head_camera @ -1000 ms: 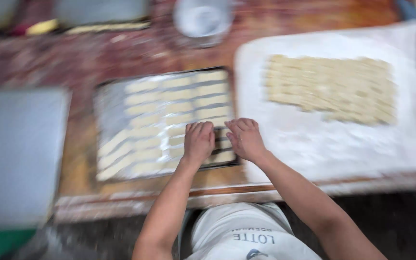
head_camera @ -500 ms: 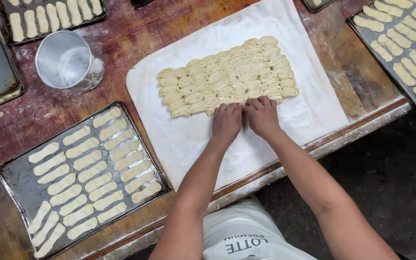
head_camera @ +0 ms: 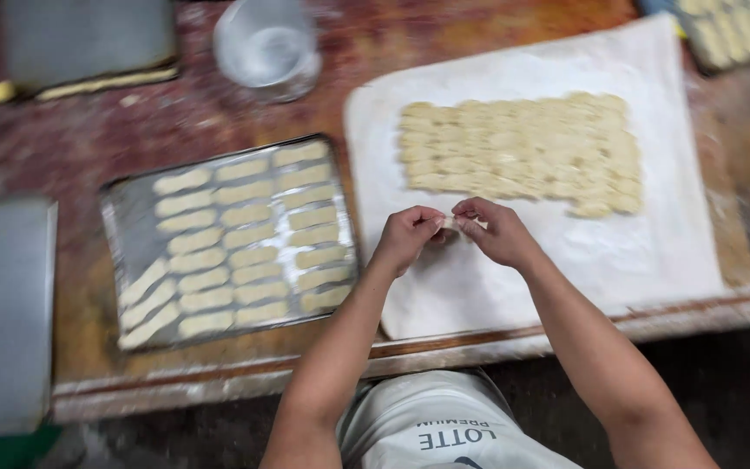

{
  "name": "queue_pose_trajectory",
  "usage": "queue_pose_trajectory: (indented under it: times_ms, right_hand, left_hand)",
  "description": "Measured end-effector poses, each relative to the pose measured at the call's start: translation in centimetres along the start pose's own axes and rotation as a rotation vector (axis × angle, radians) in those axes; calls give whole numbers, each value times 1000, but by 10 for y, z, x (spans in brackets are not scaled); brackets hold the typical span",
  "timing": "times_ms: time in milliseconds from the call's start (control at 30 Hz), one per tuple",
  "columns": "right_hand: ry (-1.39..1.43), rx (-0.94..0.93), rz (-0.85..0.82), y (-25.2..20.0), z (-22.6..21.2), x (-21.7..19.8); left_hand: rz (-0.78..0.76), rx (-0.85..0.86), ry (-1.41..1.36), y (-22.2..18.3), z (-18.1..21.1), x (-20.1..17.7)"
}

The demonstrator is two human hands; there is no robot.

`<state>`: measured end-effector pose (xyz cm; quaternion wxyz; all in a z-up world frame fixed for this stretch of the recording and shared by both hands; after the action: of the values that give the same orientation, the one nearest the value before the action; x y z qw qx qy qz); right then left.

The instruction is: The person is picking up small pieces of dough from a large prepared sheet and arranging them in neat rows on a metal baking tray.

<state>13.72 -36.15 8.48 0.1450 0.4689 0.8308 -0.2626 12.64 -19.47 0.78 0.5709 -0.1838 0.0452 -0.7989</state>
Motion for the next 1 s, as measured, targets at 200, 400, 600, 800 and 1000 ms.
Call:
queue_pose_trajectory:
  times_ms: [200, 400, 600, 800, 1000]
  right_hand:
    - [-5, -183, -338, 96, -120, 139]
    - [-722, -221, -423, 144, -185, 277]
    - [-901, -384, -108, 161, -142, 318]
    - [-350, -122, -178, 130, -139, 254]
    - [-282, 19, -117, 28, -108, 105]
  left_hand:
    - [286, 141, -409, -93, 8, -165]
    - [465, 136, -379, -195, 21, -287]
    - [395, 140, -341, -191, -1, -312]
    - [315, 190, -328, -166, 20, -272]
    - [149, 103, -116, -87, 10, -147]
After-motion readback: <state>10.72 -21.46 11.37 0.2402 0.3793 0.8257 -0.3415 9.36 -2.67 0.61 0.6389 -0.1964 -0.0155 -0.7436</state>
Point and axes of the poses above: each hand's wrist, its own y-axis towards the middle knuckle, its own x-axis out of the palm, z = x × y, the point moved 5 cm from there along y, towards the middle knuckle, and after that the axes turned 10 degrees about -z, right-handed, at the moved point
